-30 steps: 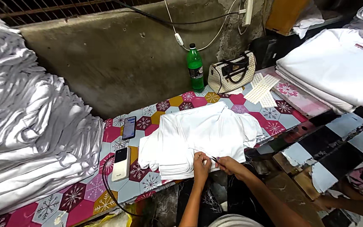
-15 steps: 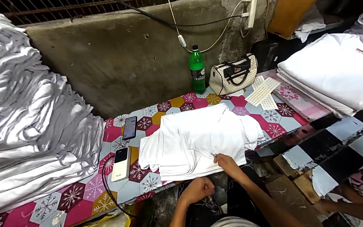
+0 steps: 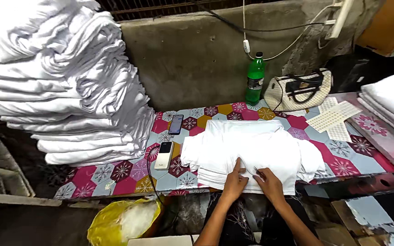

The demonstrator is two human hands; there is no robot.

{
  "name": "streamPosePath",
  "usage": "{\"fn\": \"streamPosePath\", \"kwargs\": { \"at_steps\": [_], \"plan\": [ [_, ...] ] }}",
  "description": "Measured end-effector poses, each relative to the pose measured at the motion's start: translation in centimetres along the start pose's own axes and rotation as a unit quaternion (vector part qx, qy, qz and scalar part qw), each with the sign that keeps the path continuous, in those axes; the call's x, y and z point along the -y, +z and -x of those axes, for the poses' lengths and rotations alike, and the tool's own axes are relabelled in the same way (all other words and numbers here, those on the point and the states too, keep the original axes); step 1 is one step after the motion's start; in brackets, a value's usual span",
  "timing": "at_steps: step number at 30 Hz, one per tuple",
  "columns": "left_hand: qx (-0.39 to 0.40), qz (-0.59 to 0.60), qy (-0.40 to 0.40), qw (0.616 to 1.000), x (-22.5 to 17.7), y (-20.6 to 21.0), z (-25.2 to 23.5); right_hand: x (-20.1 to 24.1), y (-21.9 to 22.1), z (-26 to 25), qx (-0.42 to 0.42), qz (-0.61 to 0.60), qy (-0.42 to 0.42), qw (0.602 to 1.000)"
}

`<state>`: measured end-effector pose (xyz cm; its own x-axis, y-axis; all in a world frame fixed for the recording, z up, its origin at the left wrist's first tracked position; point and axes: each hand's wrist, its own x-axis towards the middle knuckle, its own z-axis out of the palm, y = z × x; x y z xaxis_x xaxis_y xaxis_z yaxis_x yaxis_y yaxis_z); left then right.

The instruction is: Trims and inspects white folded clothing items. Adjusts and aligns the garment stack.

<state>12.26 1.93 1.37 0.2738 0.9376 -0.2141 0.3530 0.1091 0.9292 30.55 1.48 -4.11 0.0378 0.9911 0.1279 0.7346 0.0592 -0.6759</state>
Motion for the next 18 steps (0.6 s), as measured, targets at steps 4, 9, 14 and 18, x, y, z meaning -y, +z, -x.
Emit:
{"fn": "streamPosePath", "kwargs": {
  "at_steps": [4,9,14,18],
  "plan": [
    [0.016,0.031,0.011,0.999,0.3,-0.4,-0.4,0.4,0.8,-0.1,0.008,0.099,-0.032,0.995],
    [-0.065,0.082,-0.001,0.994,1.3,0.7,-0.4,-0.2,1.2,-0.4,-0.027,0.056,-0.032,0.998],
    [-0.029,0.142,-0.009,0.989,1.6,1.8,-0.5,0.7,-1.8,-1.2,0.066,-0.122,0.042,0.989],
    [-0.059,0.242,-0.012,0.968,0.8,3.9,-2.1,2.0,-3.5,-2.0,0.121,-0.205,0.097,0.966]
  ]
}}
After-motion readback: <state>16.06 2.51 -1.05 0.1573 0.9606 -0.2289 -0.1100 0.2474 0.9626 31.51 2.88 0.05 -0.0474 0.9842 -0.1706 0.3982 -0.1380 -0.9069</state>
